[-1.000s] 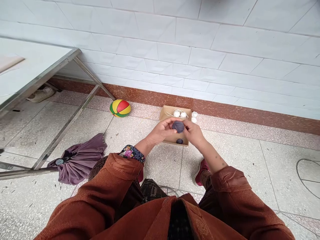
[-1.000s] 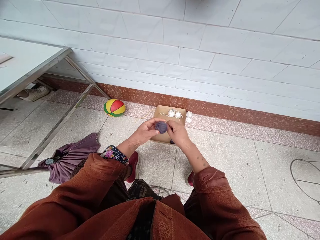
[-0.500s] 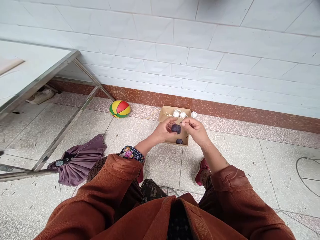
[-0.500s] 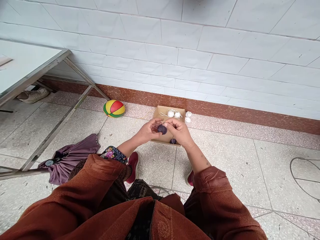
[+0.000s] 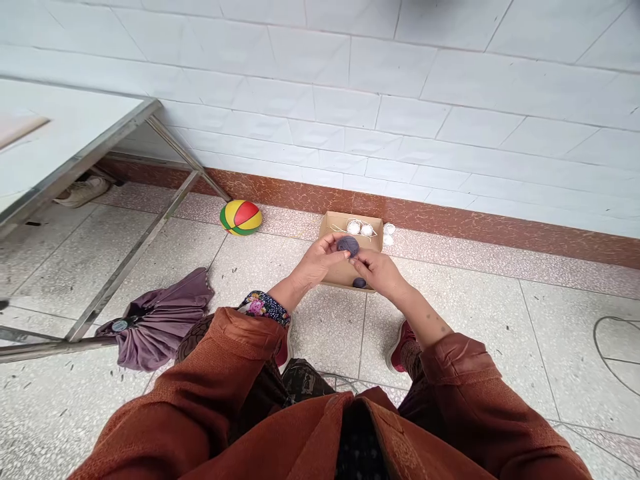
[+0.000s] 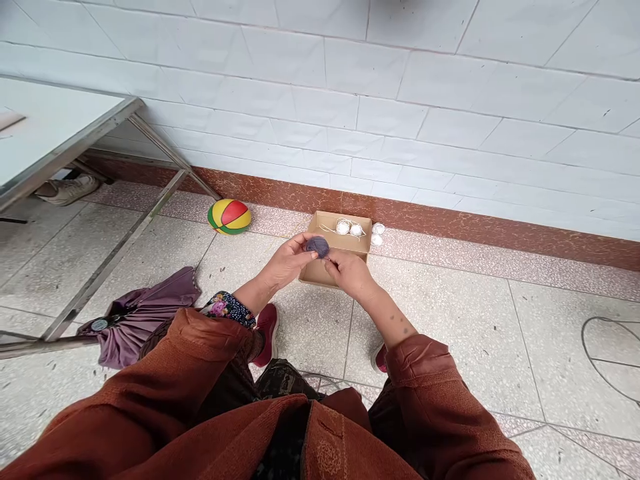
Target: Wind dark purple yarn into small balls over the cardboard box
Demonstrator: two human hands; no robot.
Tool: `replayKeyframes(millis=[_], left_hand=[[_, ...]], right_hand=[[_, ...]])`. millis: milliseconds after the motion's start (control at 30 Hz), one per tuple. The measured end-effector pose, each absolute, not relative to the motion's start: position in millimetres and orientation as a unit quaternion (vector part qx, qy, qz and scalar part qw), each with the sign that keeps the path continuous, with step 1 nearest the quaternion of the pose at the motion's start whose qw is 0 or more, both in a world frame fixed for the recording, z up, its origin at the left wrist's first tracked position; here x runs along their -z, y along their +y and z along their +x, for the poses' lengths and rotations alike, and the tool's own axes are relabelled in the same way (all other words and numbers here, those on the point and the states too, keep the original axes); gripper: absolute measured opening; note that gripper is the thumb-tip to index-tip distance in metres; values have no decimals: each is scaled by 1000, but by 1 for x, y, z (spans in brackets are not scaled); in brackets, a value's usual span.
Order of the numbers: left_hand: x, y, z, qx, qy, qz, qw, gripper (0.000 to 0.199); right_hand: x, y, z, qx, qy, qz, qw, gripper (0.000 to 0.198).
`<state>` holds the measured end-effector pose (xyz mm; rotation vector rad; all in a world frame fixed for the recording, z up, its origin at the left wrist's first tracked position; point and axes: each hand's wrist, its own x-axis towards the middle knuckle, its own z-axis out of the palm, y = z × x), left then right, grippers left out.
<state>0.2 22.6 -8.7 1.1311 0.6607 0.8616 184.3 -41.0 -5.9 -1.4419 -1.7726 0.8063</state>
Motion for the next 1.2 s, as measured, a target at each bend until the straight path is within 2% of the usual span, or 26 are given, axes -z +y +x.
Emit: replayKeyframes(millis=[133, 233, 367, 467, 533, 767, 967, 1200], left_hand=[[12, 26, -2, -364, 364, 537, 668, 48], [12, 22, -2, -332, 367, 574, 653, 49], [11, 16, 1, -304, 308, 587, 684, 61], [7, 13, 2, -293, 245, 576, 723, 77], [2, 12, 2, -293, 216, 552, 750, 81], [-5, 11, 2, -321, 224, 485, 782, 48], [5, 20, 0, -353, 268, 468, 765, 48], [12, 26, -3, -335, 351, 586, 649, 48]], right_hand=[[-6, -45, 182, -373, -696, -496, 363, 21], [-17, -46, 186, -387, -663, -495, 406, 26], [-22, -42, 195, -357, -611, -532, 464, 31], [-17, -38, 198, -312, -607, -562, 467, 32], [-12, -36, 198, -287, -609, -579, 460, 30], [2, -37, 198, -256, -640, -612, 387, 20], [5, -41, 193, -254, -688, -592, 333, 14], [-16, -48, 188, -350, -715, -469, 383, 20]])
